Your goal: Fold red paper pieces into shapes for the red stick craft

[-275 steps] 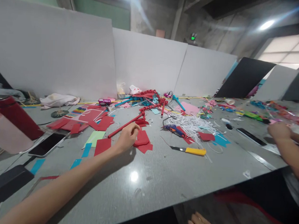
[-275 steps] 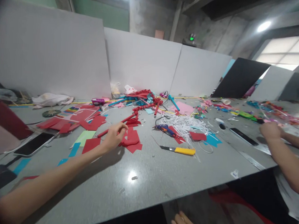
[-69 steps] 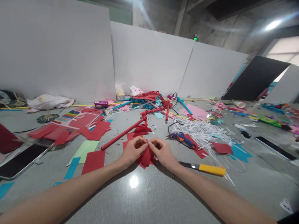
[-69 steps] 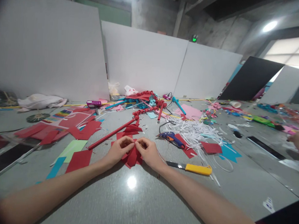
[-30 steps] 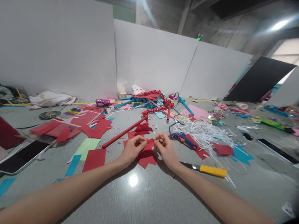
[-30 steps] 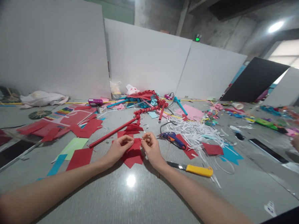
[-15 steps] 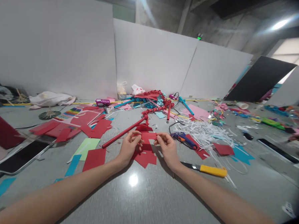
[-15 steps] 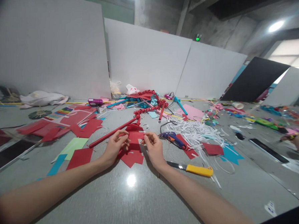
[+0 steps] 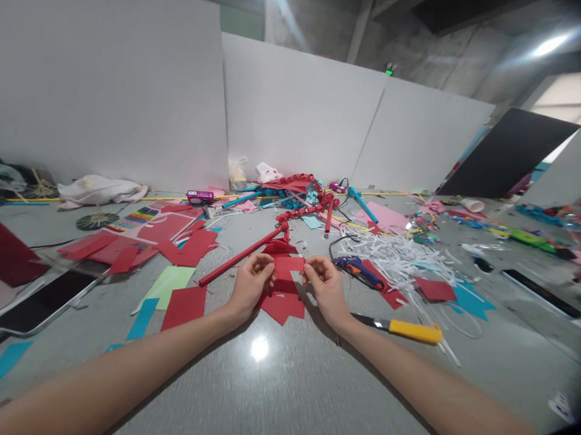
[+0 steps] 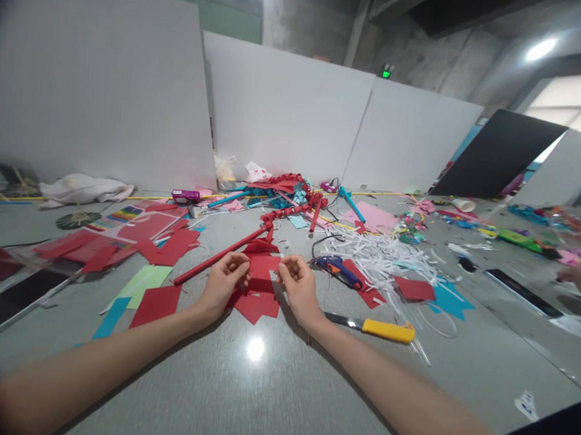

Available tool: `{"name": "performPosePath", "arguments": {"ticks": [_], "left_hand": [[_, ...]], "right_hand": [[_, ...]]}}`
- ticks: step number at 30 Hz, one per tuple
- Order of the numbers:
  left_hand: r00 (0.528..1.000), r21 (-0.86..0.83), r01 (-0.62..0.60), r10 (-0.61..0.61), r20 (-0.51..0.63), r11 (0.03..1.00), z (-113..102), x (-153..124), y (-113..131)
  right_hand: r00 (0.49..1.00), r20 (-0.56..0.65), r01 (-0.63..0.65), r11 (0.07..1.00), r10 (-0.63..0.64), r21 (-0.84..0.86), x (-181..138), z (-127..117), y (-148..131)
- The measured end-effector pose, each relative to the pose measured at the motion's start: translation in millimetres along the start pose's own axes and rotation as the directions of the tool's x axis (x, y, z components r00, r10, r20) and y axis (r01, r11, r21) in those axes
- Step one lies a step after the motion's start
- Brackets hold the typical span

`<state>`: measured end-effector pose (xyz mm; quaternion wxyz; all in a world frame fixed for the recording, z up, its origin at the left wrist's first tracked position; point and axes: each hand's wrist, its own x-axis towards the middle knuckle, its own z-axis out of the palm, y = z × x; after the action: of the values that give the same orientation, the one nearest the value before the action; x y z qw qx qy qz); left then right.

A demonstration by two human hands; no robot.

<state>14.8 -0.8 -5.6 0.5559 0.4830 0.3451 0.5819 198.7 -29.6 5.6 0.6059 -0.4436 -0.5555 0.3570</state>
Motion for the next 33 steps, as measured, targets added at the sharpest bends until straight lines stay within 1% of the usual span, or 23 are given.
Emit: {"name": "performPosePath", "arguments": {"ticks": [3, 6, 11, 15, 23, 26, 30, 33], "left_hand": [[0.999, -0.028, 0.036, -0.036, -0.019, 0.999, -1.0, 0.5, -1.5], [0.997, -0.05, 0.063, -0.065, -0.035, 0.997, -1.4, 0.3, -0.9], [0.998, -0.04, 0.018, -0.02, -0.055, 0.999, -0.7, 0.9, 0.5], [1.0, -0.003, 0.003, -0.003, -0.028, 1.0, -0.7, 1.7, -0.2], [0.999, 0.088, 0.037, -0.037, 0.009, 0.995, 1.1, -1.0, 5.8], [0.999, 0.115, 0.033, -0.035, 0.011, 0.993, 1.5, -1.7, 7.2], [0.999, 0.125, 0.025, -0.028, 0.026, 0.992, 1.3, -2.1, 7.6], [0.999, 0.118, 0.022, -0.025, 0.024, 0.993, 1.3, -2.2, 7.2]], "right_hand": [[1.0, 0.027, -0.007, 1.0, 0.008, -0.009, -0.6, -0.2, 0.3], [0.999, 0.038, -0.015, 0.999, 0.014, 0.033, -0.9, 0.2, 0.7], [1.0, 0.02, -0.023, 0.998, 0.022, 0.062, 0.4, 1.7, 0.7], [1.0, 0.002, -0.026, 0.999, 0.026, 0.046, 1.5, 1.0, 3.0], [0.999, -0.036, 0.031, 0.999, -0.032, -0.034, 1.6, 0.9, 2.1], [0.999, -0.029, 0.034, 0.999, -0.034, -0.013, 1.2, 1.9, 1.1], [0.999, -0.032, -0.005, 0.999, 0.006, 0.044, 1.2, 3.3, 0.5], [1.0, -0.018, -0.019, 0.999, 0.02, 0.034, 1.4, 3.1, -0.6]]}}
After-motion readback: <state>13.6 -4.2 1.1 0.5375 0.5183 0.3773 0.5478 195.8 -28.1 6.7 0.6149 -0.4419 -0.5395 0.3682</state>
